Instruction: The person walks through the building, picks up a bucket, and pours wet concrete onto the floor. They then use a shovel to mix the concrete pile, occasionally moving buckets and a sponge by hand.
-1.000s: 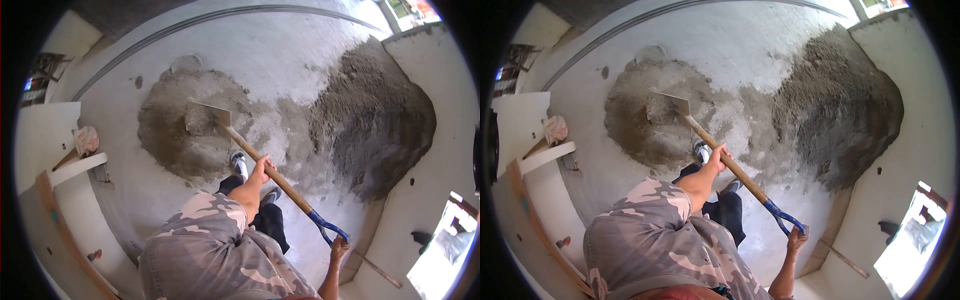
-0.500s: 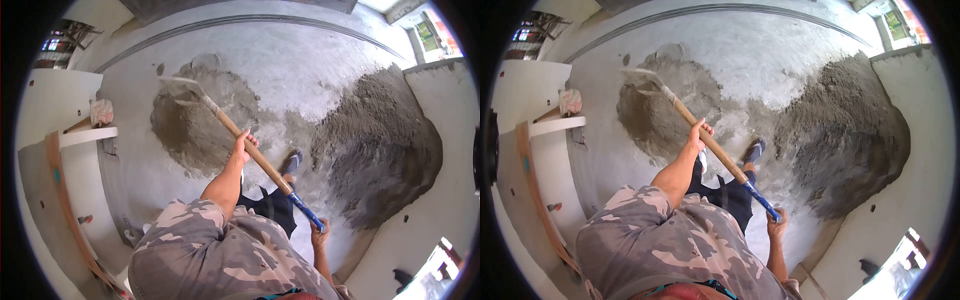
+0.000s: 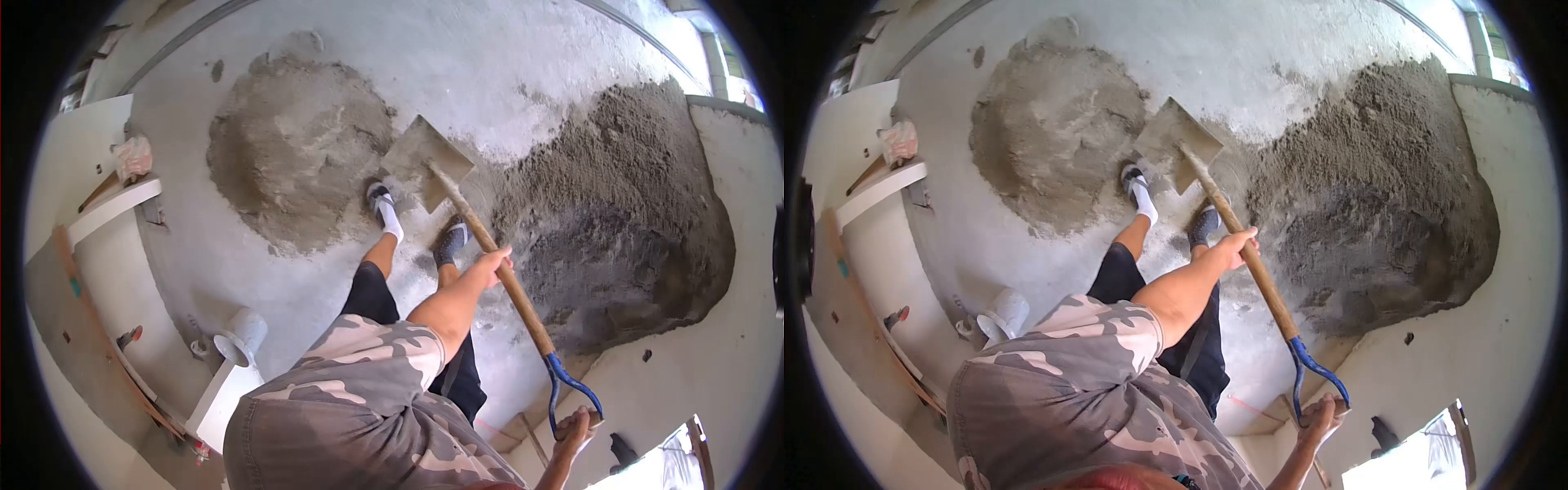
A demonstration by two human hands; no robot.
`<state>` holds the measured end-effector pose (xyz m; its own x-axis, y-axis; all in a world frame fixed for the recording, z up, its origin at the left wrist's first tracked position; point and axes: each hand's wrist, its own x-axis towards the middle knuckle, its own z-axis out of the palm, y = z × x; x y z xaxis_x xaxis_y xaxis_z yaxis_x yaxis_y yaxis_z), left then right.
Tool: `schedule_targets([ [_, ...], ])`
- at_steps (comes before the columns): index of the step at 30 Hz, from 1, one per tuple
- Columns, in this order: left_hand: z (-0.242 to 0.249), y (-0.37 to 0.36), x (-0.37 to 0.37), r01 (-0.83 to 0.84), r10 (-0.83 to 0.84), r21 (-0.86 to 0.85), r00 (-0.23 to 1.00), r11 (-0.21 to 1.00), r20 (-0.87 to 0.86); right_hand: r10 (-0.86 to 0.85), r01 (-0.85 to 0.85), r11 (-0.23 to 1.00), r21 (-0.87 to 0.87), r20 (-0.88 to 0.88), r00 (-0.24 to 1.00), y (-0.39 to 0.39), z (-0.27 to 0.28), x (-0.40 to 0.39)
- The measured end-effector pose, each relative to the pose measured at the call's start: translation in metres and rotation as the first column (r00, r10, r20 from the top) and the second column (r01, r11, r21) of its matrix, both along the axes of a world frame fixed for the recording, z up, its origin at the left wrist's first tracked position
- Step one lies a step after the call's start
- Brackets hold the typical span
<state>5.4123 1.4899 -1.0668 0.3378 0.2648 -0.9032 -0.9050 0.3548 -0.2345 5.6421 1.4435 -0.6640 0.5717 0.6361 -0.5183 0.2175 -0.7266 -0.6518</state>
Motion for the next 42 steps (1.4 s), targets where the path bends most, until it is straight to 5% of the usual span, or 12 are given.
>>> schedule_targets([
  [4,-0.015,0.013,0.011,0.064,-0.060,-0.047,0.995,0.997,0.081,-0.027,0.033,0.998,-0.057,0.089,0.996,0.019,-0.004,-0.020],
  [9,-0.083,0.016,-0.103,-0.043,0.042,-0.053,0.999,0.998,-0.022,0.002,-0.013,0.983,-0.185,-0.058,0.998,0.049,-0.087,-0.074],
  [10,-0.094,0.015,-0.148,-0.022,0.023,0.012,0.998,1.000,-0.060,0.036,-0.032,0.986,-0.162,0.021,0.999,0.059,-0.110,-0.111],
  [12,-0.107,0.017,-0.218,-0.081,0.084,0.032,0.992,0.996,-0.097,0.106,-0.114,0.991,-0.072,-0.103,0.989,0.072,-0.133,-0.159],
  [17,-0.091,0.038,-0.240,-0.136,0.139,0.029,0.979,0.990,-0.149,0.209,-0.210,0.978,0.003,-0.125,0.970,0.099,-0.114,-0.172],
  [26,0.027,0.023,-0.242,-0.319,0.334,0.130,0.936,0.939,-0.114,0.395,-0.374,0.915,0.151,-0.157,0.905,0.117,-0.072,-0.128],
  [29,0.056,0.017,-0.280,-0.416,0.431,0.124,0.891,0.901,-0.145,0.629,-0.625,0.761,0.174,0.034,0.776,0.117,-0.067,-0.137],
  [32,0.083,0.012,-0.326,-0.508,0.526,0.135,0.823,0.851,-0.215,0.802,-0.847,0.478,0.233,0.277,0.529,0.119,-0.071,-0.159],
  [37,0.136,-0.006,-0.386,-0.583,0.616,0.216,0.686,0.784,-0.387,0.863,-0.948,0.213,0.235,0.411,0.295,0.135,-0.095,-0.196],
  [39,0.161,-0.008,-0.399,-0.574,0.642,0.291,0.645,0.765,-0.414,0.878,-0.967,0.122,0.222,0.430,0.209,0.148,-0.116,-0.198],
  [42,0.184,0.009,-0.410,-0.505,0.617,0.359,0.577,0.785,-0.536,0.943,-0.924,0.227,0.307,0.166,0.287,0.177,-0.148,-0.200],
])
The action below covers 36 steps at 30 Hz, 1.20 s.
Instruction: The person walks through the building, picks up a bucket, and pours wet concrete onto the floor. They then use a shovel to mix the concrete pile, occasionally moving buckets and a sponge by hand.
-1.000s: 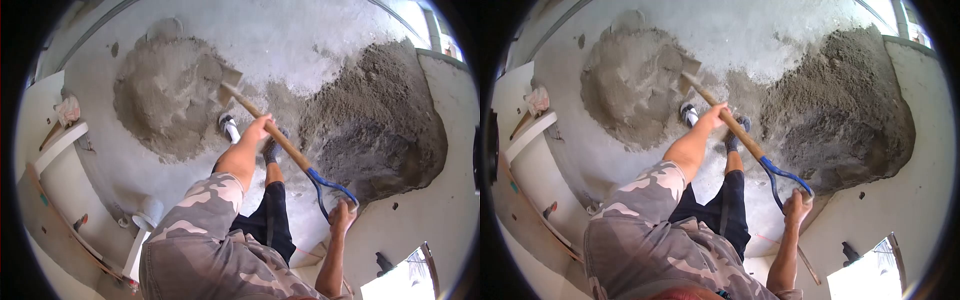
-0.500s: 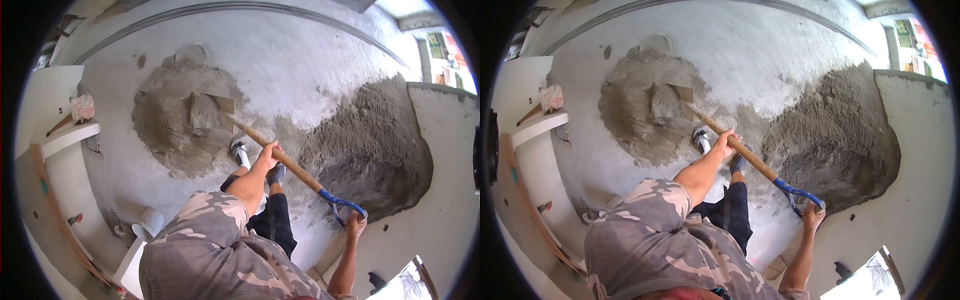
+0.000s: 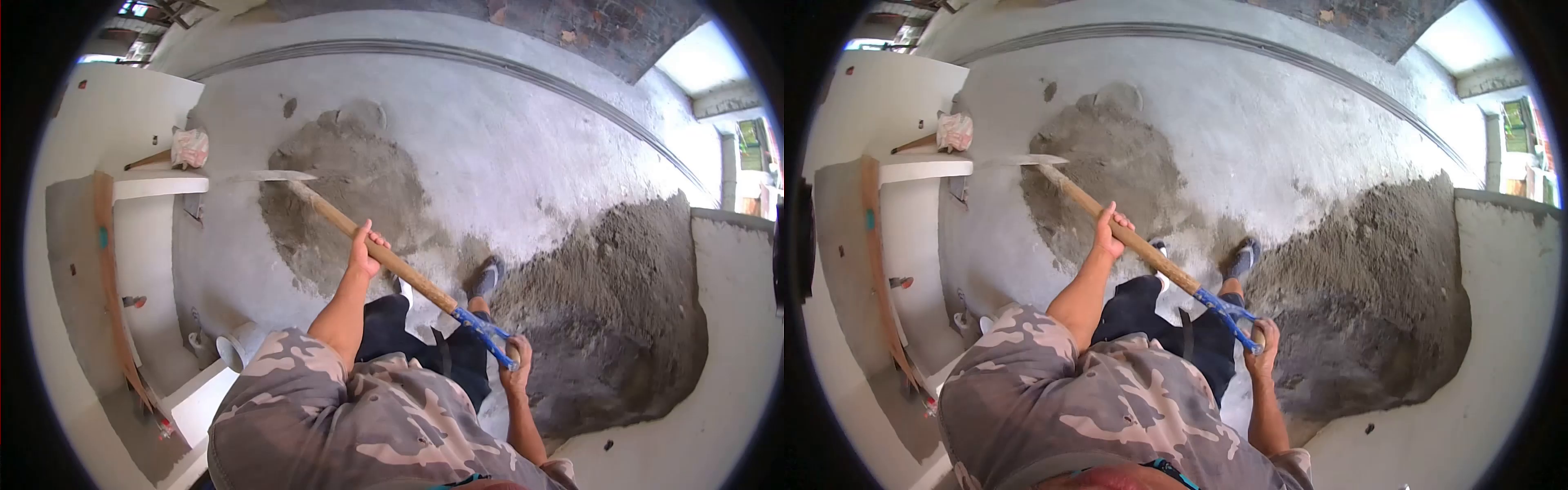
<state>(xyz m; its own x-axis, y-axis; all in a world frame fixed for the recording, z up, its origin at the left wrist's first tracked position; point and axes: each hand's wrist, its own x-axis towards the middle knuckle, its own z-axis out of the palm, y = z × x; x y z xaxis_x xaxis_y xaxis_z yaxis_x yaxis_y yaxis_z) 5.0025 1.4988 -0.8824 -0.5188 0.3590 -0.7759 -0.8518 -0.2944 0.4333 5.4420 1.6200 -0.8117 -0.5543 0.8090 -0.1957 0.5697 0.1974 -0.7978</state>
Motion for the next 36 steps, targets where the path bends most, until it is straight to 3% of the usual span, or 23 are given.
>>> schedule_targets([
  [1,0.003,0.016,-0.004,-0.002,0.002,-0.009,1.000,1.000,-0.015,0.064,-0.063,0.998,0.027,-0.055,0.996,0.017,-0.006,0.000],
  [3,0.001,0.041,0.004,-0.083,0.081,-0.074,0.996,0.994,-0.031,-0.076,0.088,0.925,-0.370,0.046,0.996,0.043,0.006,0.002],
  [4,-0.010,0.053,0.009,-0.102,0.101,-0.041,0.994,0.994,-0.030,-0.067,0.080,0.926,-0.370,0.049,0.997,0.062,0.009,0.003],
  [5,-0.025,0.067,0.019,-0.116,0.115,-0.051,0.993,0.992,-0.018,-0.179,0.202,0.839,-0.506,0.095,0.979,0.076,0.014,0.009],
  [6,-0.048,0.080,0.032,-0.061,0.063,-0.077,0.998,0.995,0.014,-0.276,0.316,0.717,-0.621,0.163,0.947,0.088,0.021,0.017],
  [7,-0.069,0.099,0.042,-0.005,0.008,-0.091,0.999,0.996,0.039,-0.260,0.308,0.720,-0.622,0.171,0.950,0.101,0.026,0.020],
  [9,-0.101,0.139,0.076,0.148,-0.124,-0.142,0.978,0.979,0.167,-0.572,0.493,0.554,-0.671,0.123,0.811,0.120,0.041,0.031],
  [12,-0.146,0.206,0.145,0.235,-0.177,-0.105,0.904,0.966,0.388,-0.683,0.642,0.550,-0.533,0.155,0.714,0.142,0.065,0.060],
  [14,-0.173,0.240,0.201,0.274,-0.265,0.058,0.823,0.960,0.503,-0.715,0.715,0.508,-0.480,0.228,0.661,0.162,0.091,0.083],
  [16,-0.183,0.276,0.248,0.324,-0.293,0.061,0.739,0.944,0.606,-0.768,0.767,0.502,-0.400,0.202,0.607,0.175,0.107,0.097],
  [18,-0.177,0.295,0.275,0.345,-0.320,0.079,0.729,0.935,0.605,-0.766,0.768,0.516,-0.380,0.196,0.612,0.187,0.129,0.091],
  [23,-0.199,0.299,0.227,0.369,-0.333,0.097,0.657,0.924,0.676,-0.749,0.774,0.557,-0.300,0.220,0.625,0.201,0.119,0.013],
  [25,-0.203,0.284,0.169,0.331,-0.201,-0.068,0.710,0.941,0.675,-0.764,0.802,0.485,-0.348,0.279,0.583,0.204,0.102,-0.046],
  [27,-0.255,0.240,0.094,0.285,-0.260,0.046,0.786,0.958,0.561,-0.644,0.752,0.539,-0.379,0.391,0.658,0.195,0.085,-0.124],
  [28,-0.255,0.222,0.046,0.244,-0.206,0.001,0.816,0.970,0.540,-0.593,0.665,0.623,-0.412,0.305,0.745,0.184,0.082,-0.161],
  [29,-0.246,0.210,0.004,0.194,-0.146,-0.043,0.849,0.980,0.508,-0.526,0.557,0.704,-0.440,0.205,0.826,0.175,0.081,-0.196],
  [33,-0.169,0.203,-0.073,0.043,-0.035,-0.017,0.940,0.999,0.340,-0.333,0.337,0.796,-0.503,0.100,0.937,0.163,0.168,-0.290],
  [35,-0.132,0.201,-0.094,-0.076,0.006,0.176,0.930,0.981,0.368,0.044,-0.048,0.968,-0.247,-0.024,0.999,0.155,0.190,-0.287],
  [36,-0.109,0.196,-0.100,-0.111,0.040,0.191,0.939,0.975,0.342,0.381,-0.381,0.924,0.023,-0.006,0.925,0.165,0.200,-0.275],
])
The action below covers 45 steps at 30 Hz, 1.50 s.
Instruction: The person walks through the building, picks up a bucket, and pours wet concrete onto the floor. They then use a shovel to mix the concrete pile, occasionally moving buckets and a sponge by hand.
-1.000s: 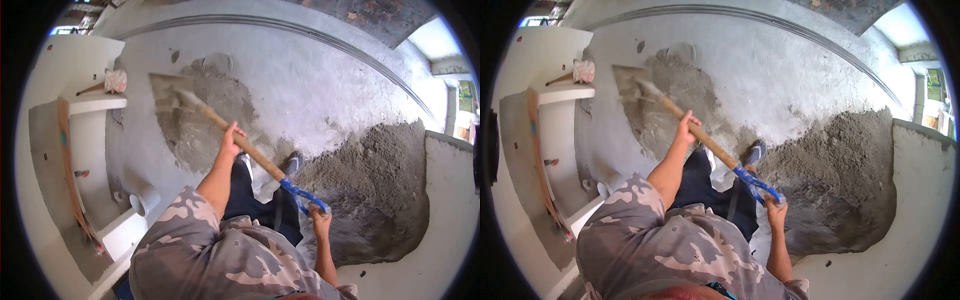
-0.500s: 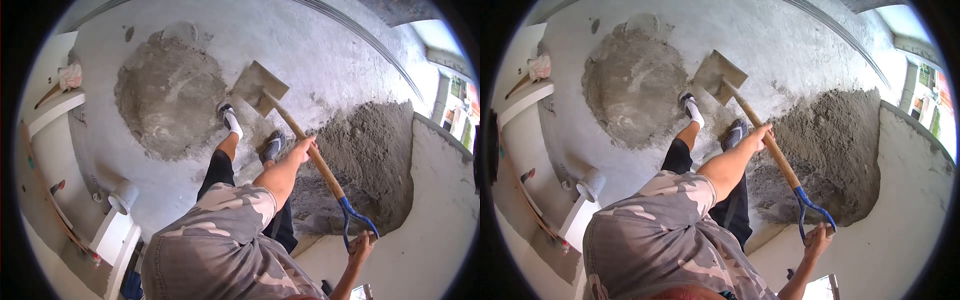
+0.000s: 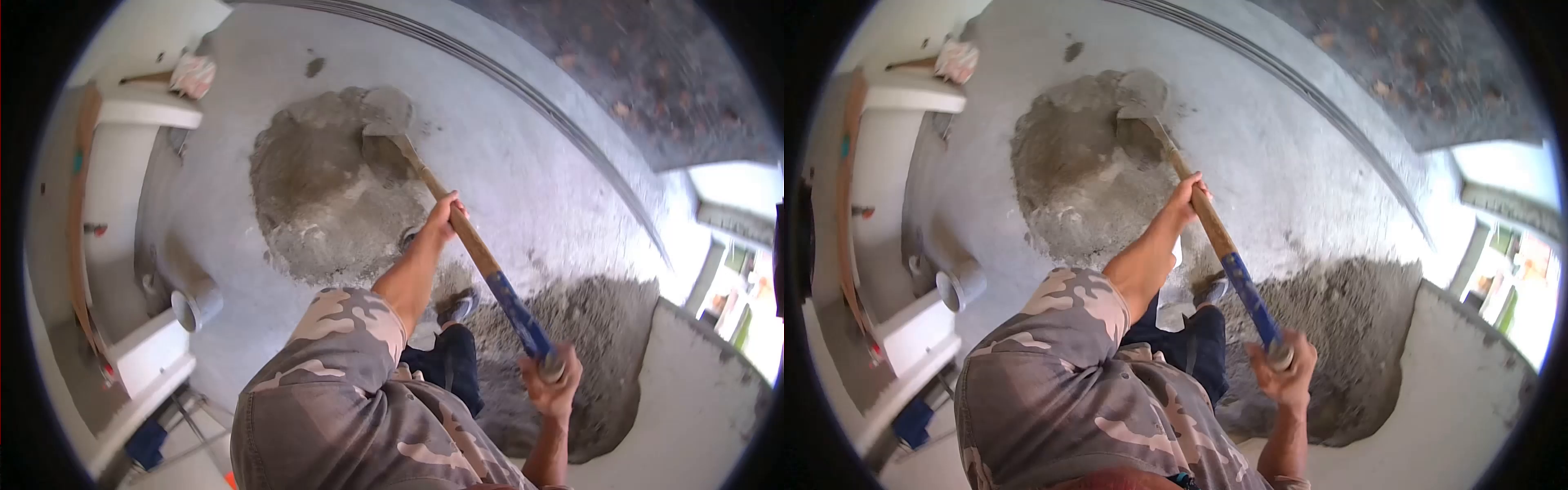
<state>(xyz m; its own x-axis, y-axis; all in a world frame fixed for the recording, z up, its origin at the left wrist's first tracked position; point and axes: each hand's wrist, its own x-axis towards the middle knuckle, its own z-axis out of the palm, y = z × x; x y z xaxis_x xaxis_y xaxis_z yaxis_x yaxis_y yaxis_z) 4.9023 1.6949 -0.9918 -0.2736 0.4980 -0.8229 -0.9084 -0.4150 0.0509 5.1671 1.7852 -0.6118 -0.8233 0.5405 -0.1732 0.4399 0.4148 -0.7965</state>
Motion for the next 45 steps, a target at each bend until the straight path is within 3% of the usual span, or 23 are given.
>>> schedule_targets([
  [3,0.086,-0.022,-0.006,-0.187,0.198,0.149,0.978,0.971,-0.063,0.515,-0.462,0.835,0.300,-0.129,0.847,0.013,0.036,0.008],
  [7,0.220,-0.065,0.014,-0.221,0.250,0.130,0.924,0.966,-0.290,0.740,-0.664,0.669,0.334,-0.217,0.636,-0.005,0.069,0.001],
  [10,0.287,-0.114,0.019,-0.225,0.306,0.242,0.872,0.944,-0.381,0.485,-0.626,0.752,-0.207,-0.469,0.738,-0.017,0.043,-0.015],
  [11,0.310,-0.128,0.019,-0.265,0.372,0.308,0.850,0.914,-0.374,0.064,-0.585,0.535,-0.609,-0.661,0.748,-0.039,0.044,-0.045],
  [13,0.356,-0.161,0.039,-0.281,0.470,0.442,0.782,0.852,-0.409,0.021,-0.332,0.620,-0.710,-0.408,0.913,-0.058,-0.009,-0.100],
  [16,0.407,-0.200,0.082,-0.296,0.521,0.558,0.799,0.775,-0.300,0.315,-0.227,0.027,-0.973,-0.208,0.926,-0.151,-0.055,-0.157],
  [17,0.419,-0.213,0.101,-0.339,0.513,0.571,0.841,0.748,-0.172,0.344,-0.238,0.014,-0.971,-0.218,0.913,-0.176,-0.078,-0.167],
  [18,0.427,-0.226,0.123,-0.329,0.520,0.551,0.822,0.767,-0.232,0.312,-0.585,0.395,-0.708,-0.495,0.811,-0.208,-0.120,-0.176],
  [20,0.434,-0.252,0.170,-0.339,0.558,0.665,0.818,0.665,-0.141,0.398,-0.724,0.656,-0.213,-0.718,0.571,-0.256,-0.134,-0.199],
  [22,0.429,-0.297,0.186,-0.329,0.558,0.765,0.828,0.554,-0.047,0.029,-0.551,-0.174,-0.816,-0.564,0.826,-0.290,-0.106,-0.216],
  [23,0.417,-0.323,0.195,-0.219,0.534,0.734,0.816,0.642,-0.223,-0.012,-0.260,-0.617,-0.742,-0.322,0.947,-0.302,-0.098,-0.213],
  [24,0.408,-0.348,0.207,-0.110,0.488,0.688,0.784,0.718,-0.384,0.043,-0.070,-0.390,-0.918,-0.094,0.995,-0.321,-0.087,-0.204],
  [26,0.423,-0.427,0.242,-0.122,0.044,-0.055,0.684,0.991,-0.728,0.112,-0.060,-0.248,-0.967,-0.090,0.990,-0.363,-0.120,-0.200],
  [27,0.391,-0.476,0.269,-0.185,0.025,-0.111,0.607,0.976,-0.794,0.176,-0.040,-0.109,-0.993,-0.059,0.983,-0.378,-0.141,-0.188],
  [29,0.370,-0.584,0.317,-0.202,-0.458,-0.520,0.287,0.830,-0.841,0.132,0.117,0.095,-0.989,0.129,0.983,-0.429,-0.145,-0.158],
  [30,0.357,-0.639,0.360,-0.465,0.193,-0.059,0.475,0.883,-0.858,0.103,0.183,0.188,-0.965,0.205,0.973,-0.455,-0.162,-0.142],
  [31,0.345,-0.687,0.399,-0.758,0.753,0.252,0.434,0.602,-0.494,0.063,0.247,0.271,-0.930,0.273,0.960,-0.481,-0.182,-0.126],
  [33,0.350,-0.757,0.475,-0.869,0.754,0.129,0.329,0.477,-0.568,0.019,0.277,0.535,-0.798,0.339,0.941,-0.537,-0.216,-0.087],
  [35,0.343,-0.805,0.538,-0.758,0.572,0.108,0.383,0.644,-0.725,0.057,0.146,0.773,-0.617,0.297,0.953,-0.595,-0.303,-0.055],
  [36,0.335,-0.823,0.553,-0.708,0.371,-0.220,0.578,0.672,-0.727,0.027,0.152,0.841,-0.518,0.322,0.946,-0.626,-0.336,-0.039],
  [39,0.316,-0.850,0.603,-0.525,-0.006,-0.788,0.831,0.322,-0.556,0.038,0.202,0.893,-0.401,0.514,0.857,-0.716,-0.406,0.012],
  [42,0.296,-0.879,0.648,-0.317,0.226,-0.938,0.933,0.141,-0.281,0.043,0.035,0.992,-0.119,0.592,0.805,-0.801,-0.479,0.080],
  [45,0.300,-0.917,0.672,-0.158,0.472,-0.987,0.872,0.029,-0.126,0.118,0.475,0.628,-0.616,0.679,0.724,-0.882,-0.433,0.138],
])
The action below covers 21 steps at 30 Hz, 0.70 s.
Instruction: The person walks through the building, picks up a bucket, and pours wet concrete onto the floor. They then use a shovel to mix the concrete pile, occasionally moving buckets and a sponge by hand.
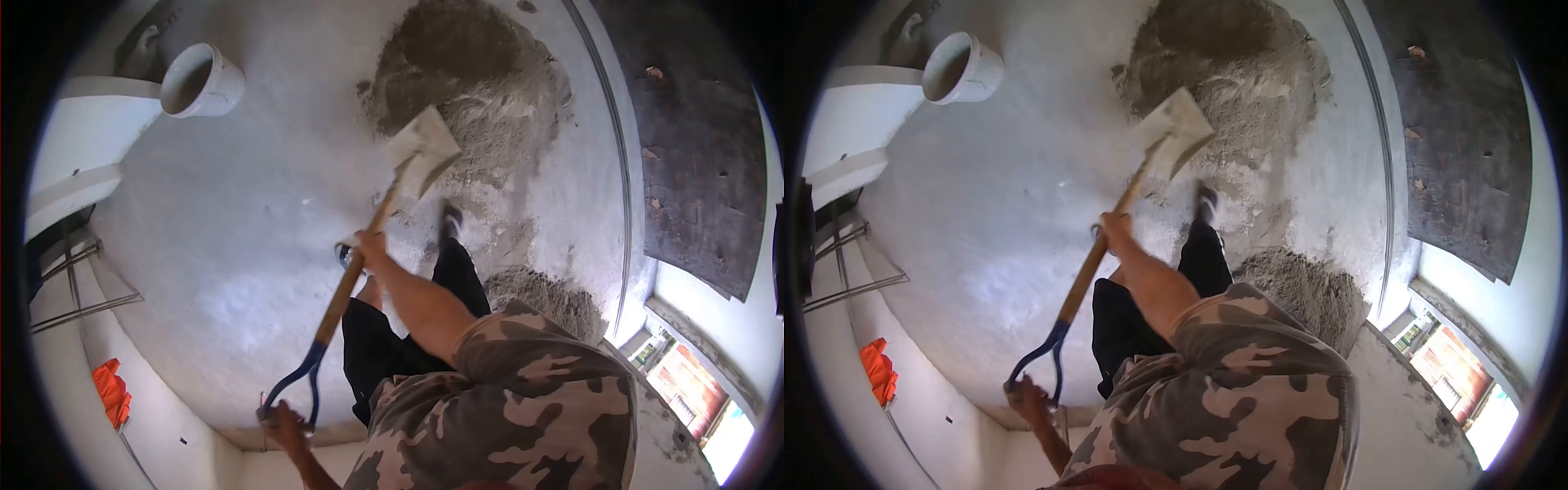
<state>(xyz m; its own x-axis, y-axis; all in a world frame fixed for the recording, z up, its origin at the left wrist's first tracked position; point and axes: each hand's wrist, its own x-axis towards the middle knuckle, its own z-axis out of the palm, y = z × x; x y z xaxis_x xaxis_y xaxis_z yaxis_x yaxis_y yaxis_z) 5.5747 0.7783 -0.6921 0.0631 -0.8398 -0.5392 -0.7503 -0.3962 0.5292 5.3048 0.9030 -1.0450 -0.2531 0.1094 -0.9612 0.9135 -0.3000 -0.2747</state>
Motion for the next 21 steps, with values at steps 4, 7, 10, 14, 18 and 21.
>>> schedule_targets([
  [4,0.011,-0.059,0.049,0.005,0.004,-0.173,0.999,0.985,0.052,0.043,-0.013,0.977,-0.212,0.136,0.990,-0.073,0.006,0.068],
  [7,0.007,-0.071,0.035,0.006,0.015,-0.164,0.991,0.986,0.130,0.107,-0.038,0.967,-0.252,0.269,0.957,-0.084,-0.021,0.088],
  [10,-0.048,-0.053,-0.029,-0.052,0.054,-0.017,0.995,0.998,0.082,0.095,-0.087,0.993,-0.082,0.094,0.991,-0.054,-0.095,0.064],
  [14,-0.151,0.022,-0.170,0.066,-0.065,0.048,0.998,0.997,-0.015,0.152,-0.131,0.967,-0.219,0.082,0.985,0.085,-0.170,-0.113],
  [18,-0.164,0.057,-0.160,0.082,-0.087,-0.095,0.995,0.992,-0.040,0.121,-0.116,0.984,-0.133,0.031,0.992,0.110,-0.165,-0.126],
  [21,-0.154,0.080,-0.136,0.066,-0.071,-0.126,0.997,0.990,-0.038,-0.001,0.007,0.996,-0.092,0.071,0.997,0.110,-0.126,-0.122],
])
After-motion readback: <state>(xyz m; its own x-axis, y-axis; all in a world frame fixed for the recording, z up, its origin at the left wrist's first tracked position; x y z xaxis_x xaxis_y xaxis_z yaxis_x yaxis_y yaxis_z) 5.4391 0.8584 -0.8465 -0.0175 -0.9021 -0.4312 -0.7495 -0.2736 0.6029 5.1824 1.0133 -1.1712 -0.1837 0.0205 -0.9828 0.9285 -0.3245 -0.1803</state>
